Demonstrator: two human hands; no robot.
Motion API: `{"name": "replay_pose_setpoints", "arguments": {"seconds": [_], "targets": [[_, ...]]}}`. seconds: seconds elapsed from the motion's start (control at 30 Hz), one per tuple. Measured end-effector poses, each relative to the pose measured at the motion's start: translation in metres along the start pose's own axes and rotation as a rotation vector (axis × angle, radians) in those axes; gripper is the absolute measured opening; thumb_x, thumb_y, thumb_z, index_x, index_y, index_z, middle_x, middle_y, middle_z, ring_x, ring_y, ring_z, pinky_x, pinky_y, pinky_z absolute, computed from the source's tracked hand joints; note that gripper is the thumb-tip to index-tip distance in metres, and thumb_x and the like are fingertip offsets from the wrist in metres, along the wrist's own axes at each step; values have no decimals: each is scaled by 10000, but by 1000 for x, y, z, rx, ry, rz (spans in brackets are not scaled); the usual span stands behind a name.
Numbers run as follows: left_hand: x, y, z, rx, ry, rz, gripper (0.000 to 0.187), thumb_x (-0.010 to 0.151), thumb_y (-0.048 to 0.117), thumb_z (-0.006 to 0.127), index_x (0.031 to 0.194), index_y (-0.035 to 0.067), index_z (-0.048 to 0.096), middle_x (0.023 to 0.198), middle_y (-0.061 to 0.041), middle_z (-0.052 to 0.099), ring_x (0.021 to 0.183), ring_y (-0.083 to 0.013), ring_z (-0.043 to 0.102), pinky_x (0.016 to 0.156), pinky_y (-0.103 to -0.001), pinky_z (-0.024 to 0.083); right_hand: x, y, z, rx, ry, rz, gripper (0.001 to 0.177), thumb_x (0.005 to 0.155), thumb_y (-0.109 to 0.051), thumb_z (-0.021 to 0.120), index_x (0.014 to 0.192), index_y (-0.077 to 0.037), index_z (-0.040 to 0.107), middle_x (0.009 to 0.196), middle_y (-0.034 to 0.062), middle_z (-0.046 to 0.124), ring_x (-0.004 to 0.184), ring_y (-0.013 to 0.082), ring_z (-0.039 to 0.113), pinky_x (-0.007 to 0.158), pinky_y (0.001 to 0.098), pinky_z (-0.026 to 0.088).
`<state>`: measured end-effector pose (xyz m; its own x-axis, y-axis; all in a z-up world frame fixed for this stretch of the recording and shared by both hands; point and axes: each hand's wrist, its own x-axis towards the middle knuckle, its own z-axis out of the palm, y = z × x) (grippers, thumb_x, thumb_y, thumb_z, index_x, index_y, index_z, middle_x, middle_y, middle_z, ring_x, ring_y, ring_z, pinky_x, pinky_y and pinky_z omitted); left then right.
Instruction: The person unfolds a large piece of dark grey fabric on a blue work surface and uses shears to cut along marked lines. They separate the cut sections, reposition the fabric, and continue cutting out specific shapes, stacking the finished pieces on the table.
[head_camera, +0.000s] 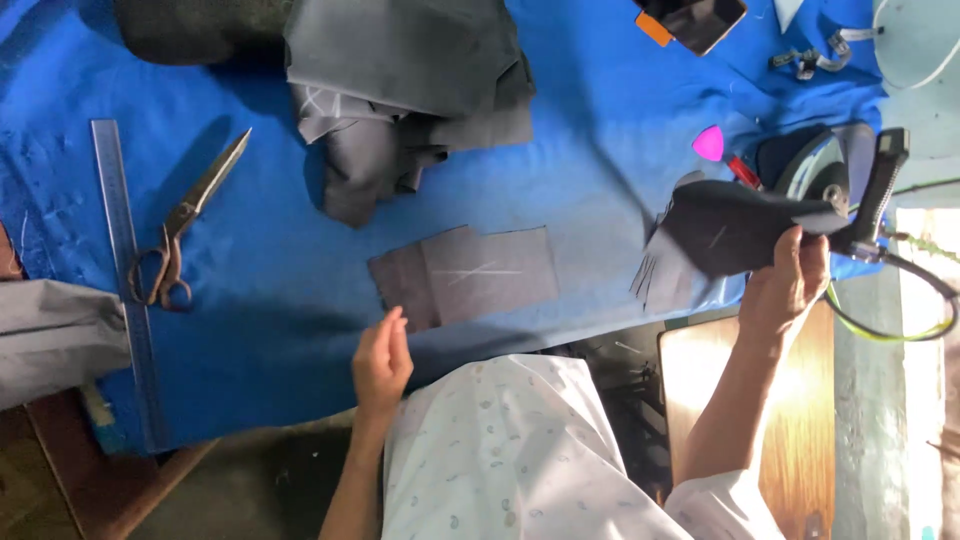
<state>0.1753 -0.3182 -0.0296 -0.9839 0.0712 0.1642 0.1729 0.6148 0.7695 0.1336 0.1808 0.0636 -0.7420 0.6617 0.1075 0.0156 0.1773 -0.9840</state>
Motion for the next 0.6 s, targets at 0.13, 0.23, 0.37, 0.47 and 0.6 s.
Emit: {"name": "replay_pose_setpoints", "arguments": {"seconds": [0.13,0.23,0.37,0.47,0.6], "targets": [[-19,-46,-37,128,48,23,253,1066,86,540,1214,-50,693,967,-142,767,872,-270,735,810,-353,601,-29,-59,30,246,-197,-15,429,1121,-187,567,1535,-104,492,1544,98,539,1472,257,530,1291,495,473],[-27,-61,-59,157,106,12,223,1064,51,569,1225,-41,692,939,-101,761,788,-218,710,697,-304,592,-59,-92,51,310,-176,175,465,1082,-181,577,1530,-83,497,1550,131,558,1474,313,558,1236,541,517],[5,-22,-84,103,110,-2,255,1009,125,657,1245,86,748,983,-32,770,885,-203,711,812,-320,597,-109,-95,109,83,-470,215,412,1055,-233,584,1438,-81,560,1375,167,608,1304,351,605,1103,546,528],[42,40,-97,-138,-48,128,360,968,228,693,1283,56,688,1183,-125,720,1101,-288,676,1017,-435,532,-166,-93,155,-249,-893,289,373,1015,-310,593,1300,-77,655,1113,221,684,1049,408,678,903,552,547],[57,76,-92,-552,-375,167,637,869,394,794,1352,20,614,1226,-215,661,1155,-420,622,1017,-545,462,-209,-95,181,-425,-1325,288,330,979,-267,623,1219,-61,717,828,239,762,798,450,756,662,506,583]]}}
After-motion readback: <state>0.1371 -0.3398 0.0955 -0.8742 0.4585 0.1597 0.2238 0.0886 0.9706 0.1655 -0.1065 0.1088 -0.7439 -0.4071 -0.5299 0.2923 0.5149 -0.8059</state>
